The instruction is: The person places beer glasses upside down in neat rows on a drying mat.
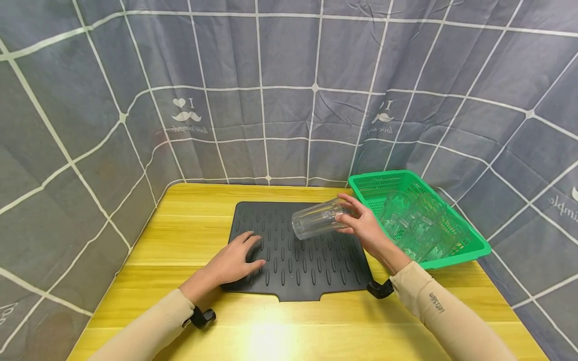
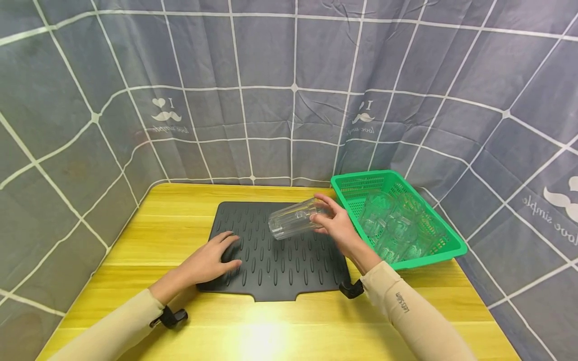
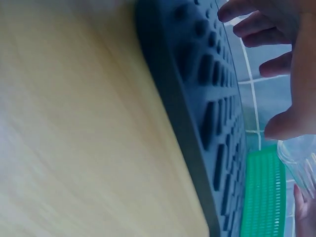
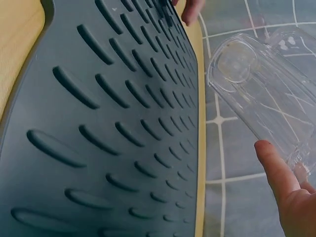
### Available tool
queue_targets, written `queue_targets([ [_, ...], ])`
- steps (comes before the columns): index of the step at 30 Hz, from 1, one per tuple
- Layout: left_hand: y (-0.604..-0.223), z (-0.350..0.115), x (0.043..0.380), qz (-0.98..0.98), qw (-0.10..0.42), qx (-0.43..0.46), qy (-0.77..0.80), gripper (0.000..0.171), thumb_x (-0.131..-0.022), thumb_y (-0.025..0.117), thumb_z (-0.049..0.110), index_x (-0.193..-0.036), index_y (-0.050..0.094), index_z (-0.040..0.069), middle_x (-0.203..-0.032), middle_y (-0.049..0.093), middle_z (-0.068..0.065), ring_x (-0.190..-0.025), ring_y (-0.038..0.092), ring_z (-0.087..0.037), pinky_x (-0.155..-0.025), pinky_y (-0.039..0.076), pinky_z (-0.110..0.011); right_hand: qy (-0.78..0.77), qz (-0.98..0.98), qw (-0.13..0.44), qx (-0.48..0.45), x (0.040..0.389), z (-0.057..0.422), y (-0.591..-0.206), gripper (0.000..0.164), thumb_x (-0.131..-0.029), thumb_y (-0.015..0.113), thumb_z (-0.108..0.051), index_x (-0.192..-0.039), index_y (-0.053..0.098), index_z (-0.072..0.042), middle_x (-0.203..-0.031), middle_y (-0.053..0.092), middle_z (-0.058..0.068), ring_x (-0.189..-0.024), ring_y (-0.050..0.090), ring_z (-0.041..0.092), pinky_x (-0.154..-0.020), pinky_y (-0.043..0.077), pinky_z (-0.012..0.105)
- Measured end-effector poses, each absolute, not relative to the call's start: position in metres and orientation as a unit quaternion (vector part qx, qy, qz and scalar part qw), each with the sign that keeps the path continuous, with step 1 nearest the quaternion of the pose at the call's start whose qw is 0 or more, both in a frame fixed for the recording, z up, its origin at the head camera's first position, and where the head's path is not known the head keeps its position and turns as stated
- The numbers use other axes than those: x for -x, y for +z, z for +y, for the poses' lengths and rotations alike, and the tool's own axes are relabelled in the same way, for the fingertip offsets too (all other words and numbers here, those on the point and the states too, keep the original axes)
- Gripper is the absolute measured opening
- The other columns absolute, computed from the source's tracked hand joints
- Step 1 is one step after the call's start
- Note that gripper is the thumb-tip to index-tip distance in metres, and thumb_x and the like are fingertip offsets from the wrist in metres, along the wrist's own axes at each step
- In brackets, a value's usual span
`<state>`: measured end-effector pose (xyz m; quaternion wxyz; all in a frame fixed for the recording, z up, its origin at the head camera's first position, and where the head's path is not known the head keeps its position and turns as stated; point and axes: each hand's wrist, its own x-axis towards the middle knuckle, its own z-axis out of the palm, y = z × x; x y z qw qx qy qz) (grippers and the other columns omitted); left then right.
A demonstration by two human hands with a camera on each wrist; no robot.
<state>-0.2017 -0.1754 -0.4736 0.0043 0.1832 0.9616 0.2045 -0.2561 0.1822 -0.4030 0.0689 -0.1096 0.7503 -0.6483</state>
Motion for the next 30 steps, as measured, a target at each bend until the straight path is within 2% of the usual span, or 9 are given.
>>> queue_targets([
  [9, -0.464, -0.159, 0.205, 0.936, -0.014, -0.173, 0.306, 0.072, -0.093, 0.069, 0.049, -0.152, 0.045, 0.015, -0.155, 0.043, -0.013, -0.141, 0.045, -0.036, -0.109, 0.041, -0.058, -0.655, 0.744, 0.074, 0.107, 0.255, 0.171, -0.411, 0.065, -0.096, 0.064, -0.011, -0.155, 0.04, -0.022, -0.155, 0.04, 0.014, -0.125, 0.056, 0.035, -0.089, 0.059, 0.046],
  [14, -0.457, -0.15, 0.207, 0.909, -0.007, -0.167, 0.383, 0.078, -0.091, 0.069, 0.055, -0.155, 0.041, 0.02, -0.153, 0.047, -0.01, -0.136, 0.051, -0.033, -0.104, 0.048, -0.052, -0.676, 0.724, 0.083, 0.111, 0.255, 0.166, -0.414, 0.064, -0.096, 0.064, -0.009, -0.154, 0.04, -0.02, -0.156, 0.037, 0.015, -0.129, 0.052, 0.037, -0.089, 0.058, 0.047],
  [19, -0.453, -0.139, 0.21, 0.88, 0.003, -0.174, 0.443, 0.08, -0.091, 0.072, 0.047, -0.157, 0.036, 0.019, -0.153, 0.047, -0.011, -0.137, 0.05, -0.03, -0.104, 0.049, -0.047, -0.684, 0.714, 0.092, 0.113, 0.253, 0.162, -0.418, 0.065, -0.096, 0.063, -0.008, -0.156, 0.038, -0.018, -0.157, 0.033, 0.016, -0.135, 0.046, 0.04, -0.09, 0.058, 0.049],
  [23, -0.452, -0.131, 0.213, 0.861, 0.007, -0.175, 0.477, 0.081, -0.091, 0.075, 0.038, -0.158, 0.033, 0.019, -0.153, 0.046, -0.011, -0.137, 0.05, -0.032, -0.105, 0.049, -0.048, -0.688, 0.71, 0.093, 0.113, 0.252, 0.16, -0.421, 0.065, -0.096, 0.063, -0.009, -0.156, 0.038, -0.018, -0.157, 0.033, 0.017, -0.128, 0.053, 0.035, -0.087, 0.059, 0.045],
  [27, -0.452, -0.126, 0.215, 0.85, 0.015, -0.171, 0.498, 0.084, -0.089, 0.078, 0.037, -0.158, 0.032, 0.021, -0.154, 0.045, -0.009, -0.136, 0.051, -0.033, -0.105, 0.049, -0.048, -0.702, 0.697, 0.098, 0.11, 0.251, 0.158, -0.423, 0.065, -0.096, 0.063, -0.009, -0.155, 0.039, -0.019, -0.153, 0.038, 0.017, -0.112, 0.063, 0.024, -0.083, 0.06, 0.041],
  [30, -0.452, -0.122, 0.216, 0.846, 0.017, -0.168, 0.505, 0.086, -0.088, 0.08, 0.035, -0.158, 0.032, 0.023, -0.154, 0.044, -0.009, -0.133, 0.053, -0.034, -0.105, 0.049, -0.048, -0.707, 0.69, 0.104, 0.111, 0.251, 0.157, -0.425, 0.064, -0.097, 0.063, -0.009, -0.155, 0.039, -0.019, -0.152, 0.04, 0.018, -0.109, 0.065, 0.018, -0.083, 0.061, 0.04],
])
